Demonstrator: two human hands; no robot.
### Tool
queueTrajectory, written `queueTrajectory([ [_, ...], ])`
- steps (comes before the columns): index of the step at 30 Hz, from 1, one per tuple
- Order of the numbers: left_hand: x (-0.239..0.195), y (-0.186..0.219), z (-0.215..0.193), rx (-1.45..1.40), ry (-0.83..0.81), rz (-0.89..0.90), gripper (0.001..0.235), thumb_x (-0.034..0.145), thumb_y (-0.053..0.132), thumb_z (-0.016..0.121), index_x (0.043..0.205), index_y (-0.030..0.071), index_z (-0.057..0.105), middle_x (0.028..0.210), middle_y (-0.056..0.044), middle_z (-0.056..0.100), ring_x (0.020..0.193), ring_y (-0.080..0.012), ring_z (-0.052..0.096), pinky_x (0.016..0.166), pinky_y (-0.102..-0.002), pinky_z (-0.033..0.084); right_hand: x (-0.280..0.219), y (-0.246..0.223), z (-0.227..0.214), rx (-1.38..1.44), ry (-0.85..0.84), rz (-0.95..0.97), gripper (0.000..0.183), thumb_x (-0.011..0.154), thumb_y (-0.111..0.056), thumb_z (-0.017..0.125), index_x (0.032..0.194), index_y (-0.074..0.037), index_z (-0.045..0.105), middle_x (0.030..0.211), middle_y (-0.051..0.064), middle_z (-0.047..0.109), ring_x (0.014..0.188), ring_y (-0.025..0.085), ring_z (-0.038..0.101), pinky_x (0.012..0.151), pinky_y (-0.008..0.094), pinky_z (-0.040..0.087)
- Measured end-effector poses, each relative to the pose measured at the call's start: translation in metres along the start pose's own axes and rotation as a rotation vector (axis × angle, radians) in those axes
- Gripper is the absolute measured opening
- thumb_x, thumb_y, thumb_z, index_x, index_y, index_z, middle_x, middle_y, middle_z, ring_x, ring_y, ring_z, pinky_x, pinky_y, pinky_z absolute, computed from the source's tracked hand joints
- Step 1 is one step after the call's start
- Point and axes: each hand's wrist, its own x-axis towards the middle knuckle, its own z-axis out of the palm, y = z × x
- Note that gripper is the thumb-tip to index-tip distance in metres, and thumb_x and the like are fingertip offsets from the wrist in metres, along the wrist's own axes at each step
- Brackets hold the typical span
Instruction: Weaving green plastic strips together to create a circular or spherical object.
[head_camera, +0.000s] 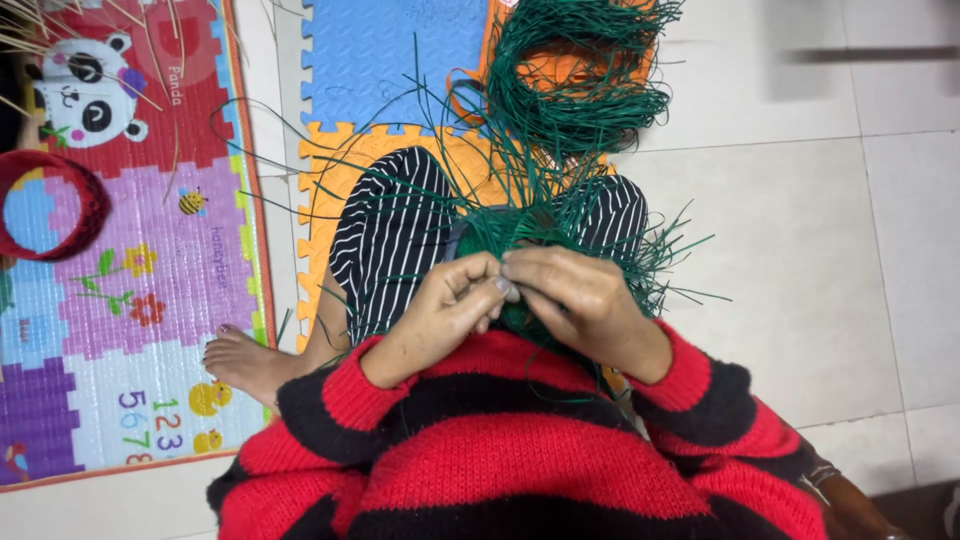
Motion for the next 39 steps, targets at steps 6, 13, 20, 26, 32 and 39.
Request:
queueTrajectory([
  [6, -0.003, -0.009, -0.007, -0.320, -0.147, -0.126, 0.026, 0.087, 0.020, 0.040, 0.080, 0.000, 0.056, 0.070, -0.014, 0.060, 0.059, -0.0133, 0.058, 0.050, -0.025, 0.050, -0.006, 0.010, 0.006, -0.205, 0.131, -0.198, 0.011, 0.080, -0.003, 0.054, 0.078, -0.003, 0.064, 0.083, 0.012, 0.063, 0.069, 0.025, 0.062, 0.061, 0.033, 0.051],
  [13, -0.003, -0.015, -0.001, -0.287, -0.277, -0.162, 0.055, 0.068, -0.001, 0.067, 0.119, 0.001, 0.046, 0.079, -0.003, 0.053, 0.063, -0.0030, 0.054, 0.057, -0.017, 0.052, -0.020, -0.003, 0.007, 0.056, 0.041, -0.098, 0.010, 0.078, -0.012, 0.056, 0.070, -0.006, 0.060, 0.070, 0.008, 0.057, 0.059, 0.026, 0.056, 0.052, 0.033, 0.047],
  [20, 0.000, -0.028, -0.001, -0.465, -0.040, -0.024, 0.019, 0.078, 0.007, 0.060, 0.091, -0.006, 0.058, 0.069, -0.013, 0.061, 0.054, -0.0131, 0.061, 0.043, -0.023, 0.053, -0.046, -0.006, -0.002, 0.269, -0.029, 0.048, 0.011, 0.073, -0.009, 0.059, 0.062, -0.006, 0.059, 0.063, 0.009, 0.056, 0.054, 0.028, 0.054, 0.049, 0.034, 0.045],
  [26, 0.004, -0.029, -0.025, -0.622, 0.188, -0.050, 0.019, 0.082, 0.007, 0.055, 0.094, -0.007, 0.057, 0.077, -0.010, 0.059, 0.066, -0.0105, 0.057, 0.055, -0.018, 0.048, -0.086, -0.013, -0.042, 0.248, -0.020, 0.278, 0.002, 0.060, -0.008, 0.056, 0.058, -0.010, 0.055, 0.066, 0.003, 0.061, 0.085, 0.021, 0.056, 0.087, 0.038, 0.041],
  [32, -0.004, -0.035, -0.023, -0.669, 0.228, -0.085, 0.019, 0.080, 0.006, 0.057, 0.094, -0.007, 0.058, 0.080, -0.010, 0.060, 0.064, -0.0098, 0.057, 0.055, -0.017, 0.048, -0.110, -0.007, -0.051, 0.537, 0.148, 0.125, 0.007, 0.066, -0.017, 0.056, 0.059, -0.014, 0.055, 0.058, 0.000, 0.059, 0.083, 0.021, 0.060, 0.083, 0.041, 0.046],
  [39, -0.007, -0.026, -0.018, -0.548, 0.323, -0.027, 0.017, 0.079, 0.004, 0.058, 0.094, -0.005, 0.058, 0.074, -0.009, 0.059, 0.061, -0.0091, 0.056, 0.054, -0.018, 0.049, -0.116, -0.014, -0.065, 0.246, 0.207, 0.226, 0.003, 0.059, -0.008, 0.054, 0.060, -0.012, 0.054, 0.057, -0.001, 0.055, 0.061, 0.013, 0.057, 0.074, 0.034, 0.047],
])
